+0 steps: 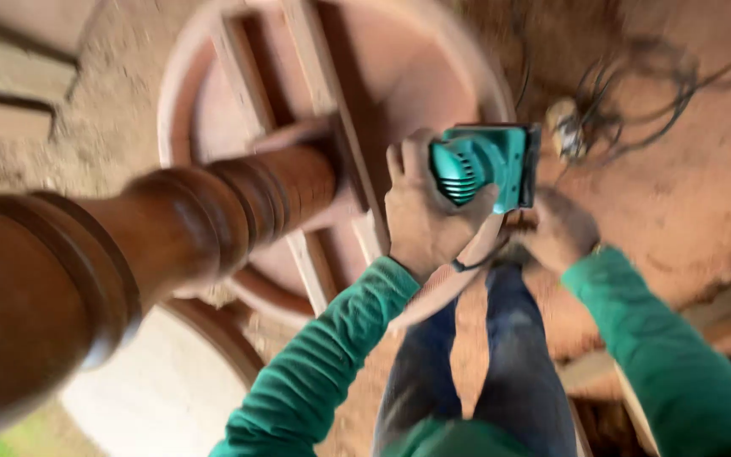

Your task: Sanding the underside of a round wooden table using a power sander in a workshop environment.

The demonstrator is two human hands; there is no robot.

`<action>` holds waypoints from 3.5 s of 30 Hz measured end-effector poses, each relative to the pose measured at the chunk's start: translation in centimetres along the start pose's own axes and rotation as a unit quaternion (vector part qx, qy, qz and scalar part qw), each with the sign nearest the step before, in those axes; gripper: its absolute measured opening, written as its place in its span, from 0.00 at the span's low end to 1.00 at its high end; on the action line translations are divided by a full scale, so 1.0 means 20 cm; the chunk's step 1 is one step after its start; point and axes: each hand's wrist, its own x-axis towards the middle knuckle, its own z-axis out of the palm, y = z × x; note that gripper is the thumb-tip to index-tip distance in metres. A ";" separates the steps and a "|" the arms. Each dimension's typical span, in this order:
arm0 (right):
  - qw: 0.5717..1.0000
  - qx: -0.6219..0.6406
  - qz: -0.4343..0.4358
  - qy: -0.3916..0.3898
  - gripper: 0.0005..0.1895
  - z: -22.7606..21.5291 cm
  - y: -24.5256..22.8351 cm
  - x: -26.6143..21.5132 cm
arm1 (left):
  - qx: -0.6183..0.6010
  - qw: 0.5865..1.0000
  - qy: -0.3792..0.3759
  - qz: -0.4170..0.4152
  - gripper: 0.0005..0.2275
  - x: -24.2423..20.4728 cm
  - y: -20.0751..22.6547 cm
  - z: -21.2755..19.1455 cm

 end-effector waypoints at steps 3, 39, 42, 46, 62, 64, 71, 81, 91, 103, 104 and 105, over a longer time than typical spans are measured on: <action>0.997 0.012 -0.053 0.048 0.34 -0.02 0.03 0.03 | 0.022 0.996 -0.039 0.083 0.31 -0.11 -0.14 -0.01; 0.983 0.082 -0.165 0.020 0.65 -0.23 -0.12 -0.01 | 0.263 0.909 -0.173 0.274 0.29 -0.63 -0.35 -0.32; 0.979 -0.042 -0.191 0.050 0.59 -0.16 -0.07 0.01 | 0.316 0.885 -0.200 0.279 0.43 -0.82 -0.38 -0.29; 0.941 0.231 -0.249 -0.002 0.57 -0.10 -0.10 0.07 | 0.300 0.921 -0.124 0.213 0.27 -0.98 -0.41 -0.18; 0.903 0.285 -0.321 0.036 0.39 -0.30 -0.35 0.06 | 0.277 0.940 0.197 -0.031 0.28 -1.02 -0.57 -0.55; 0.932 0.137 -0.324 0.086 0.34 -0.29 -0.47 0.11 | 0.245 0.954 0.174 -0.022 0.25 -1.05 -0.51 -0.44; 0.946 -0.059 -0.296 0.121 0.31 -0.25 -0.58 0.20 | 0.283 0.937 0.199 -0.049 0.26 -1.03 -0.60 -0.54; 0.942 -0.076 -0.300 0.133 0.27 -0.21 -0.55 0.22 | 0.270 0.945 0.170 -0.068 0.22 -0.97 -0.45 -0.41; 0.938 -0.097 -0.310 0.119 0.25 -0.26 -0.64 0.22 | 0.232 0.919 0.283 -0.146 0.29 -1.04 -0.64 -0.46; 0.922 -0.150 -0.345 0.094 0.26 -0.26 -0.62 0.25 | 0.172 0.935 0.302 -0.076 0.33 -1.09 -0.29 0.01; 0.920 -0.177 -0.337 0.093 0.26 -0.27 -0.61 0.24 | 0.165 0.935 0.303 -0.083 0.35 -1.12 -0.33 0.00; 0.916 -0.180 -0.347 0.091 0.26 -0.26 -0.61 0.26 | 0.160 0.933 0.311 -0.089 0.35 -1.15 -0.37 -0.06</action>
